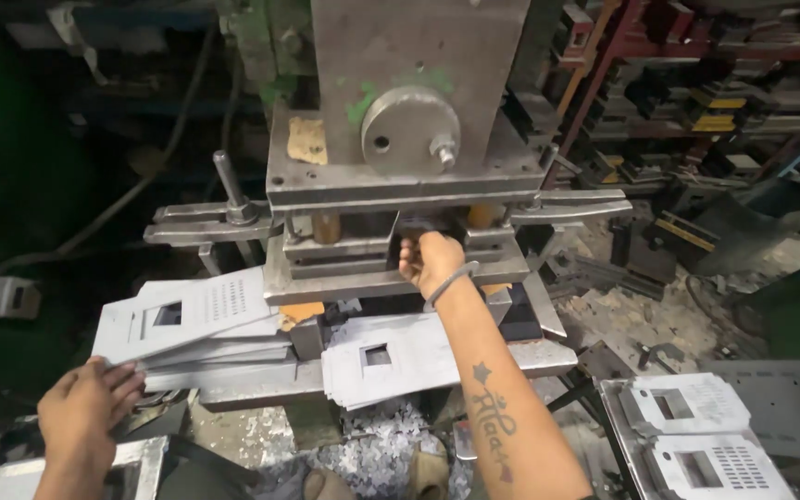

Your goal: Placing metal sheets into a stamping press machine and removing the stamped parts.

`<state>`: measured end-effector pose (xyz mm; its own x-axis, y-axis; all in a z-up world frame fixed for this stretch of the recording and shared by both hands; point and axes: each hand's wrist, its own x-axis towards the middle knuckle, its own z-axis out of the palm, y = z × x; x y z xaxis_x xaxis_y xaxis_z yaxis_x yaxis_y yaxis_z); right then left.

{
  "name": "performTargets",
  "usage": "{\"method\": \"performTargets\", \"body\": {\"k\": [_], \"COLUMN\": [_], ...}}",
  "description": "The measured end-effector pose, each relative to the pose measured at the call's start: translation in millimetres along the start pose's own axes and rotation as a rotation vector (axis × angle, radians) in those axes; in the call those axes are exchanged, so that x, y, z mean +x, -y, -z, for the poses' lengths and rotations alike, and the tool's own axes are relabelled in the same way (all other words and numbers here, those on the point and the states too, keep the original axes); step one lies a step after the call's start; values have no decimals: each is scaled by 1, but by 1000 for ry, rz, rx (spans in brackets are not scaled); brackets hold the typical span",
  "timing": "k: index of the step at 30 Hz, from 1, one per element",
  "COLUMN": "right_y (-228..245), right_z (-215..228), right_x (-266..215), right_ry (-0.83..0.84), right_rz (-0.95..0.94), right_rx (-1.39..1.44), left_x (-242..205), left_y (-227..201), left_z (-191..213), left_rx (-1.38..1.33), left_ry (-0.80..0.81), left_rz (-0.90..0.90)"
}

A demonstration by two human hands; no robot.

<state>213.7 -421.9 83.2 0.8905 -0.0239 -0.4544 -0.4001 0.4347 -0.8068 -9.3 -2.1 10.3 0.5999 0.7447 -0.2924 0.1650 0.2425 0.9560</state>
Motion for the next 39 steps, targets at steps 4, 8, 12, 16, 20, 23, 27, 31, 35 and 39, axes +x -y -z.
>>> {"method": "performTargets", "body": {"k": [4, 8, 12, 16, 20, 23, 27, 31, 35, 39], "right_y": [-42, -86, -134, -194, -213, -170, -101, -72, -47, -9], "right_z": [44, 80, 107, 142, 134, 93, 43, 24, 10, -13], "right_x": [-30, -118, -144, -115, -117, -149, -170, -118, -40, 0], "right_ry": [256, 232, 32, -49, 17, 133, 166, 116, 95, 57], "right_rz": [214, 311, 187, 95, 79, 190, 364, 368, 292, 267], "right_rx": [166, 179, 106, -102, -194, -113, -28, -37, -149, -388], "left_x": [105, 203, 129, 38, -84, -170, -209, -204, -215, -205], "left_y": [73, 128, 126, 113, 26, -10, -10, -3, -14, 32], "left_z": [82, 197, 225, 157, -12, -105, -188, -212, -187, -138], "left_rx": [21, 59, 40, -7, -69, -184, -424, -639, -646, -344], "left_ry": [89, 194, 236, 330, 427, 531, 657, 693, 792, 748], "left_rz": [-67, -139, -132, -100, -79, -16, 11, 124, 186, 352]}}
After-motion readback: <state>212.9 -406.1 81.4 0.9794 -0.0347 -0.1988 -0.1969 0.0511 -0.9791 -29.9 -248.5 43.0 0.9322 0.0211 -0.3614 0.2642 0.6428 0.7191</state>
